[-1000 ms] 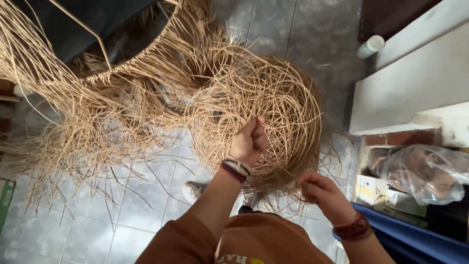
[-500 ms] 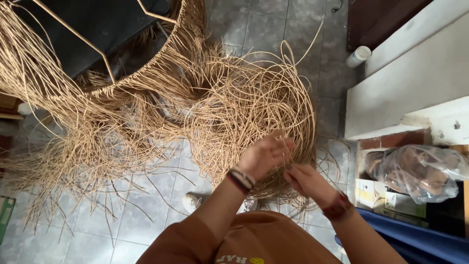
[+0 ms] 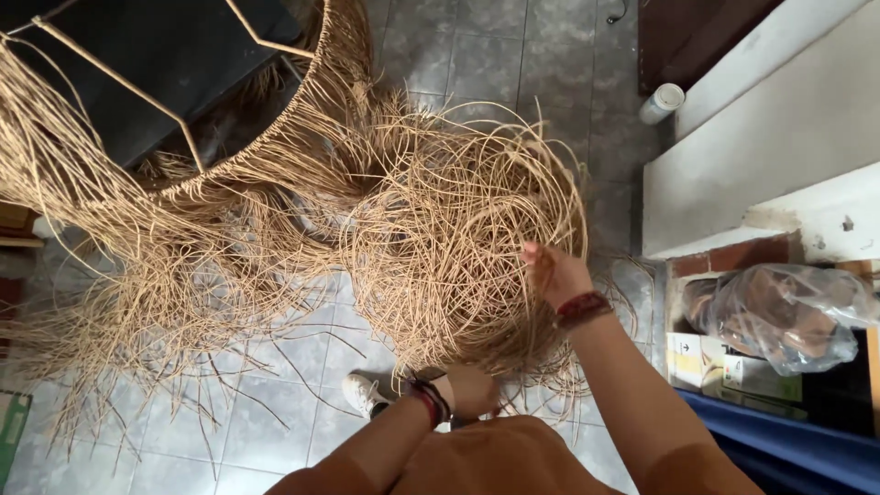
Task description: Weaving straw strands around a circular frame to create a decorative furniture item
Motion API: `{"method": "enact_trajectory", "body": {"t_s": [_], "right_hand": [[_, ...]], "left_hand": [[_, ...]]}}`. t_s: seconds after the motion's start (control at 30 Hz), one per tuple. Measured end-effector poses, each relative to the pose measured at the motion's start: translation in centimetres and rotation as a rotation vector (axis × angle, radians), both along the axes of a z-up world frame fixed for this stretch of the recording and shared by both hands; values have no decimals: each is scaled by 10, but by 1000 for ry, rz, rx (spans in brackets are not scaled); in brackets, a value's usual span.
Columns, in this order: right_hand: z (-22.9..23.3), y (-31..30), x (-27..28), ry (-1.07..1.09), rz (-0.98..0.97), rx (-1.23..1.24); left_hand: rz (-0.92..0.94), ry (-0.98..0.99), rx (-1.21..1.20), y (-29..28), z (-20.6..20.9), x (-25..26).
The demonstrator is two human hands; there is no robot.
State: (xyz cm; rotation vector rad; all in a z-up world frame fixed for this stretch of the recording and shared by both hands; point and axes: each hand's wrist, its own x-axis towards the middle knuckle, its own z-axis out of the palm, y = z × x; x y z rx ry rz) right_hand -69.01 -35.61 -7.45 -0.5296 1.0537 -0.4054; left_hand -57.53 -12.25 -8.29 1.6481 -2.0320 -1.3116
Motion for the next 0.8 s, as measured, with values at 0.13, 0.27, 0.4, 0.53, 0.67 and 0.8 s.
{"method": "enact_trajectory", "body": {"t_s": [0.13,0.27,0.4,0.53,0.67,0.8], "right_hand": [[51,17,-3,114,80,-230],[74,69,-43,428,575,-649],[59,91,-79,241,419,-659],[64,89,-89,177,432,-490],[184,104,-15,432,496,-428],[95,81,-3,120,478,-351]], "left_hand": [[-119,-21,-249,-26,-11,7],[956,1291,502,-100,75,7],[1141,1629,349,-129,53,19],[1439,1558,185,-136,50,58],[702,-133,-162,-131,-84,67],[825,220,-30,-83,8,34]]}}
